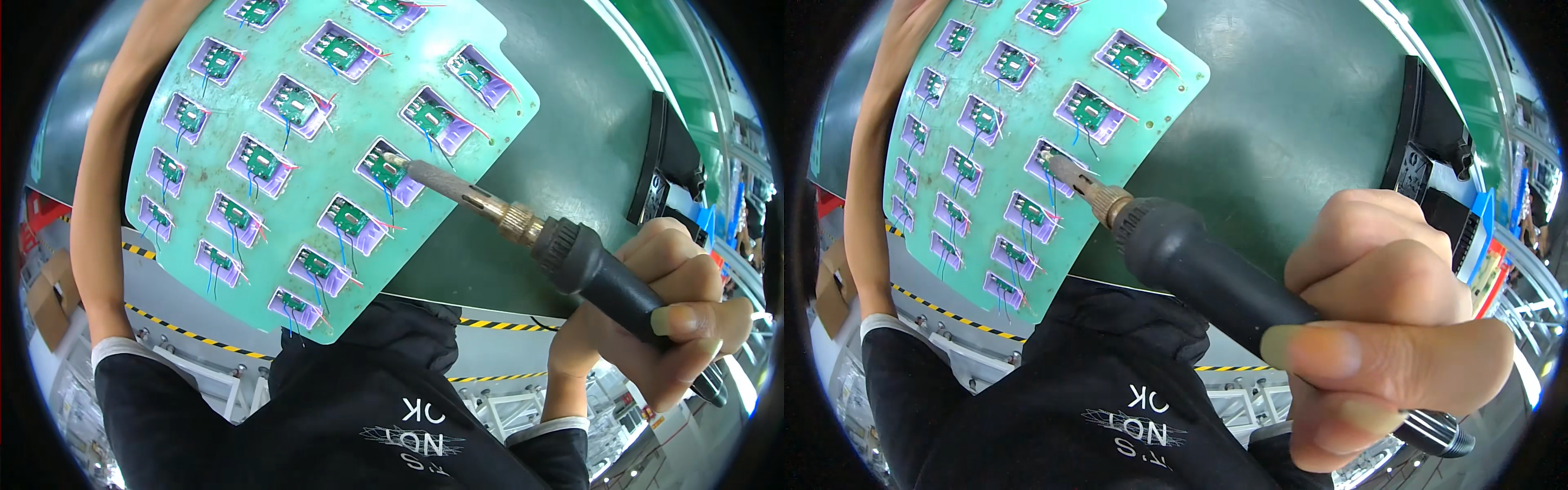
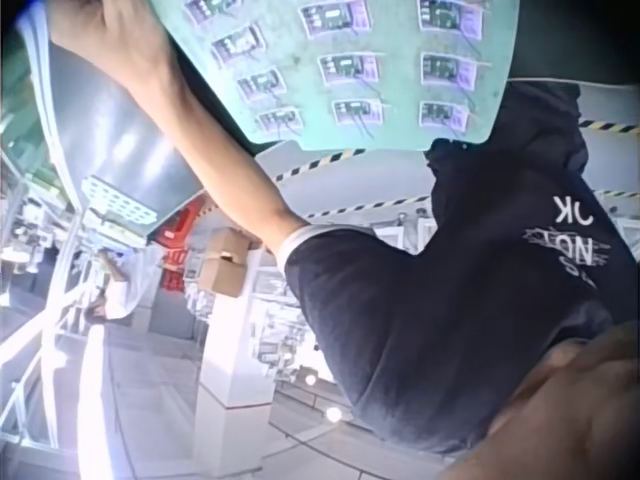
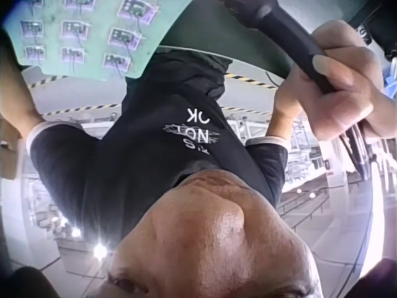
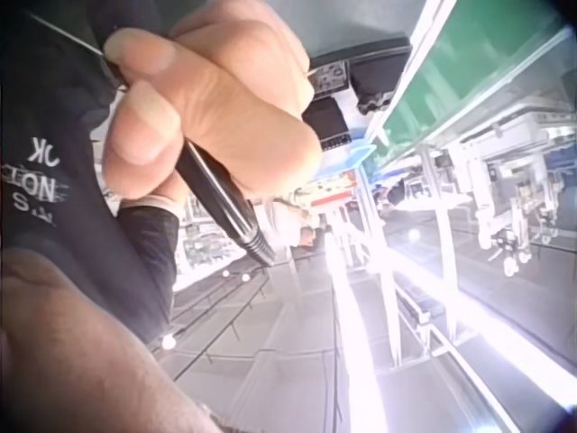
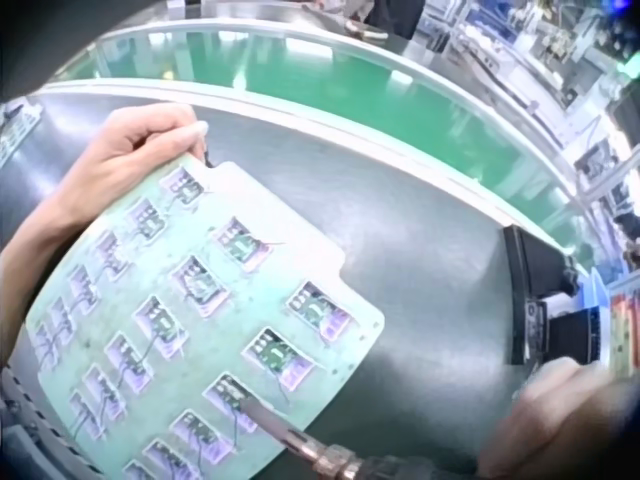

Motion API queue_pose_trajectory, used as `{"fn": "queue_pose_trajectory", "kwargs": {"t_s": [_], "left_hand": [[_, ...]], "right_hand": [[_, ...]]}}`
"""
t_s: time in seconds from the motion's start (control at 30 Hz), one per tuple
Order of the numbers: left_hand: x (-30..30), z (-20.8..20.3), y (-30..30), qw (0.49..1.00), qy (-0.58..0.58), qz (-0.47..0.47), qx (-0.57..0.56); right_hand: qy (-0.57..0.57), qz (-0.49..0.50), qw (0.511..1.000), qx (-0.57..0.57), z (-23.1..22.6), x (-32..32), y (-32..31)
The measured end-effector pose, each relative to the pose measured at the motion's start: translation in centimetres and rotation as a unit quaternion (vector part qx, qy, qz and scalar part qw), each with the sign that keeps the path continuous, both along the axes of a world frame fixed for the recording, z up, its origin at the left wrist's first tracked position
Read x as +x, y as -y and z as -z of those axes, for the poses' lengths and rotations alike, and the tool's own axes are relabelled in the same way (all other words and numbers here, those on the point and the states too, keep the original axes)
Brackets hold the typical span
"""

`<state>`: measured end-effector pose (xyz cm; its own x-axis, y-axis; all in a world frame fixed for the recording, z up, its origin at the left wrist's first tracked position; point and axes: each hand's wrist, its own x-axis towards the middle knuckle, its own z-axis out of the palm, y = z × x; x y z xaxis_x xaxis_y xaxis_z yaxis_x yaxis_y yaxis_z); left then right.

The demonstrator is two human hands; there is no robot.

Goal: Soldering electronic components onto several printed circuit boards held in a fixture.

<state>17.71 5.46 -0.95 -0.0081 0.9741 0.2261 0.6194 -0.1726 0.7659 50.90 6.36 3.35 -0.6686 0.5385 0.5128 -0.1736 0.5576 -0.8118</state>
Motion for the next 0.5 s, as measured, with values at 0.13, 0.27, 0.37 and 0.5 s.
{"fn": "queue_pose_trajectory", "kwargs": {"t_s": [0.13, 0.27, 0.37, 0.5], "left_hand": [[-0.4, 0.7, 0.3, 0.999, 0.023, -0.011, -0.020], [-0.2, 0.7, -0.2, 0.922, 0.344, 0.174, 0.041], [-0.2, -0.2, 0.5, 1.000, 0.015, 0.012, 0.000], [0.0, 1.0, -0.2, 0.999, 0.028, 0.020, 0.005]], "right_hand": [[-0.016, 0.023, 1.000, 0.002, 0.2, -1.0, 0.6], [-0.010, 0.036, 0.999, 0.008, 0.2, -0.6, 0.3], [-0.010, 0.018, 1.000, -0.001, 0.5, -0.6, 0.2], [-0.007, 0.041, 0.999, -0.004, 0.7, -0.5, 0.4]]}}
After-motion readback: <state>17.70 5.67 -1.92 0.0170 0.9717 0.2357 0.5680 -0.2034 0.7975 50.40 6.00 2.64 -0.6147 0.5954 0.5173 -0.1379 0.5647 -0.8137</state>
